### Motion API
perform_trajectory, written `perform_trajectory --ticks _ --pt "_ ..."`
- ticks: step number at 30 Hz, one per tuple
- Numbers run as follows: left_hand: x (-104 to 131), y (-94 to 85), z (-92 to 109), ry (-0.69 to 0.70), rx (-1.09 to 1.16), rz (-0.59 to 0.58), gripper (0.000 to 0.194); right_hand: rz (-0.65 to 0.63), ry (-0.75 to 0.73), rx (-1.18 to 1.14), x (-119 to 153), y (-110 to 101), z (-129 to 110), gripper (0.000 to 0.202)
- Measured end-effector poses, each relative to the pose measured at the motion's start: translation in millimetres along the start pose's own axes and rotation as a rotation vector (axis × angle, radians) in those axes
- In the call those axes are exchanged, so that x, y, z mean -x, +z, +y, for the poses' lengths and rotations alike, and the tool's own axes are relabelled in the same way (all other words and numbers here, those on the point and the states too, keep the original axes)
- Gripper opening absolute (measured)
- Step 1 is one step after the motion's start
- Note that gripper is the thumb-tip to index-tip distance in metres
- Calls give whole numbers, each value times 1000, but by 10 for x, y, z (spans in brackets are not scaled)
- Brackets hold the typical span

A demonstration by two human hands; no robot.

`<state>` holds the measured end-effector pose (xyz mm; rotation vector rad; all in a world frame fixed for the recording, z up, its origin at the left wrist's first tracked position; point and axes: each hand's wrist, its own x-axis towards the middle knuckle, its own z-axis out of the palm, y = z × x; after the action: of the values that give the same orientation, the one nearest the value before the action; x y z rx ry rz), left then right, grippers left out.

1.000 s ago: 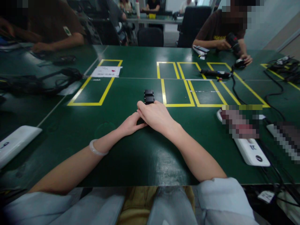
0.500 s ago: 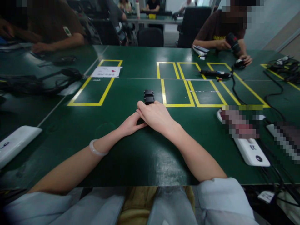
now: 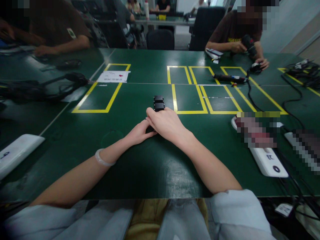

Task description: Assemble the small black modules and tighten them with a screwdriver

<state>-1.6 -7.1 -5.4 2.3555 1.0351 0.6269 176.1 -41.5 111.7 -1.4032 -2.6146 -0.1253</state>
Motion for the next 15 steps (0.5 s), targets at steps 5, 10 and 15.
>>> perform_trajectory --ticks 5,10,15 --pt "-1 0 -3 32 8 22 43 43 -14 -22 6 17 -1 21" --pt "2 5 -15 6 -2 14 41 35 -21 -24 6 2 -14 23" --pt "2 4 -18 28 -1 13 41 31 -8 22 0 21 2 25"
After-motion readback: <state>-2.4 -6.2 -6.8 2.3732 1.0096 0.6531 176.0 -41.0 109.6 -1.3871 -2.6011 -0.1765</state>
